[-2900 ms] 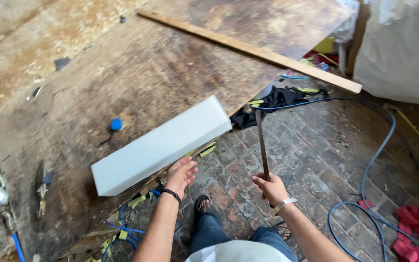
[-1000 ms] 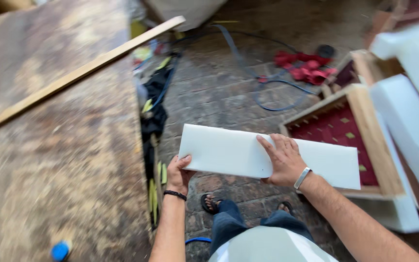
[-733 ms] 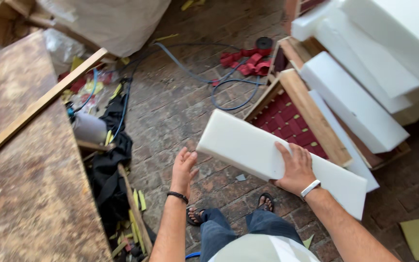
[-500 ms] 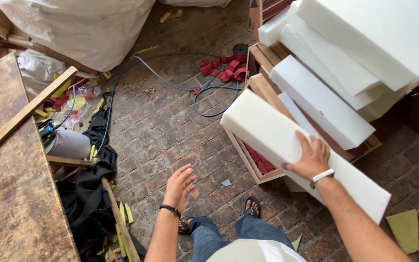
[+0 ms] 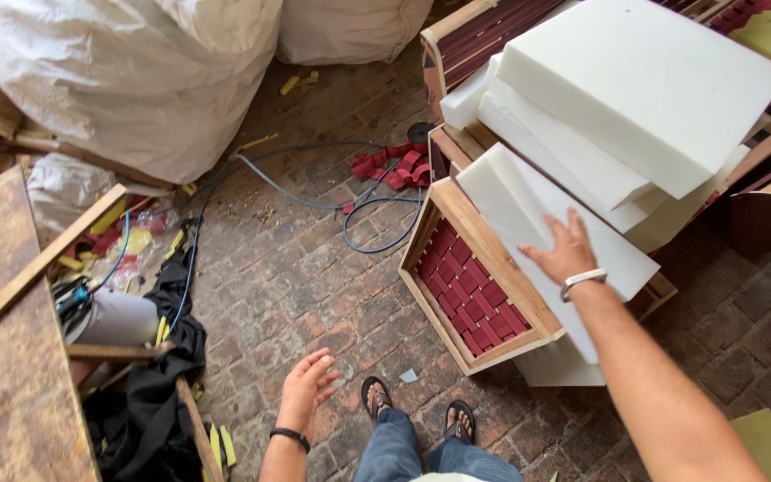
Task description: The person measures and aligns white foam pieces on a workbench, then uses a spray gun to apply adhesive to the edges. They press the pieces together to form a larger assembly.
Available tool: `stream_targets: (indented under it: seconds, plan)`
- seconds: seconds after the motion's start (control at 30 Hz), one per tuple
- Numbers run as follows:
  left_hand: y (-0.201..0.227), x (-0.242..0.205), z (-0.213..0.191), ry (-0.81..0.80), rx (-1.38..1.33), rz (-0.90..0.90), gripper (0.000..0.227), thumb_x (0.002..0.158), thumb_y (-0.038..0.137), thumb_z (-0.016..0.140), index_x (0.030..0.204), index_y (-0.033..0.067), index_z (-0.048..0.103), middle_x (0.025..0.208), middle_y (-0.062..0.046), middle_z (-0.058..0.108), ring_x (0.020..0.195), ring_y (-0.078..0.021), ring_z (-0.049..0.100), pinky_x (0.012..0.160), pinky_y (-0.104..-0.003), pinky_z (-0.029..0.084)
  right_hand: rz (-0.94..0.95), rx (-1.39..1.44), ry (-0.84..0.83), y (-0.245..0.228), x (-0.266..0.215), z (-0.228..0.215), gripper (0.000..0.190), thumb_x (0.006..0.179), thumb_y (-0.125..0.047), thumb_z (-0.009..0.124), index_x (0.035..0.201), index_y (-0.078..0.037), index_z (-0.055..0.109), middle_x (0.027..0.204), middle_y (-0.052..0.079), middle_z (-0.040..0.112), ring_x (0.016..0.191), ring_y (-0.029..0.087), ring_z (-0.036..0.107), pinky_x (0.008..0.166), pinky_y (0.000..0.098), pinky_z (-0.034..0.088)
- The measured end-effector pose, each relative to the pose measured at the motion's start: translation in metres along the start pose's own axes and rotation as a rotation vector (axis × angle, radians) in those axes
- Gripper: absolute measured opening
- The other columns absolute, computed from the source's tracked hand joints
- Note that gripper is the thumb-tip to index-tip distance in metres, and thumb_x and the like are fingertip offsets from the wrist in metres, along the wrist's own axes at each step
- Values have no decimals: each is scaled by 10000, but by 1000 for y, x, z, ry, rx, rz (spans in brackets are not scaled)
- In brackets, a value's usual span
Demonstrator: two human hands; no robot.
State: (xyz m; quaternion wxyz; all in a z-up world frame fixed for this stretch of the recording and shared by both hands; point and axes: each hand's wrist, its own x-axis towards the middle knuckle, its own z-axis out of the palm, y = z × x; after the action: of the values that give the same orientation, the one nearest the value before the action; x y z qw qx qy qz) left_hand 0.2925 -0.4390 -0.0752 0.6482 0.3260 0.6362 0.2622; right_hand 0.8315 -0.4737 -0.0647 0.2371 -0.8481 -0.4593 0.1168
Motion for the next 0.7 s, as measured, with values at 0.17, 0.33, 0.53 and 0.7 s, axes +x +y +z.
stream_targets:
  seconds: [0.17, 0.33, 0.53, 0.7]
  plan:
    - [13, 44, 1, -59, -68, -58, 412, 922, 275, 670, 1302, 119, 682, 1173, -51, 741, 995, -201, 696, 809, -358, 508, 120, 47, -134, -9, -22, 59, 714, 754, -410, 835, 1396, -182, 623, 1682, 224, 176, 1544, 381, 205, 1229, 435, 250]
    - [62, 105, 0, -85, -9, -85, 406, 940, 273, 651, 1316, 123, 683, 1167, -39, 740, 1037, -192, 684, 834, -362, 512, 293, 157, -151, -33, -18, 68, 667, 762, -418, 832, 1356, -171, 654, 1667, 209, 226, 1509, 358, 312, 1217, 414, 311]
    - [127, 163, 11, -126, 48, -65, 388, 955, 252, 641, 1316, 118, 691, 1153, -43, 744, 1034, -185, 684, 825, -346, 508, 467, 293, -32, -58, 20, 62, 552, 826, -434, 778, 1296, -154, 701, 1621, 152, 379, 1478, 319, 406, 1193, 427, 359]
    - [160, 191, 47, -181, 107, -91, 373, 946, 244, 650, 1297, 126, 694, 1131, -30, 759, 1011, -165, 705, 806, -331, 502, 639, 674, 102, -51, 62, 72, 496, 865, -415, 777, 1256, -114, 723, 1368, 164, 643, 1306, 313, 563, 1039, 400, 464]
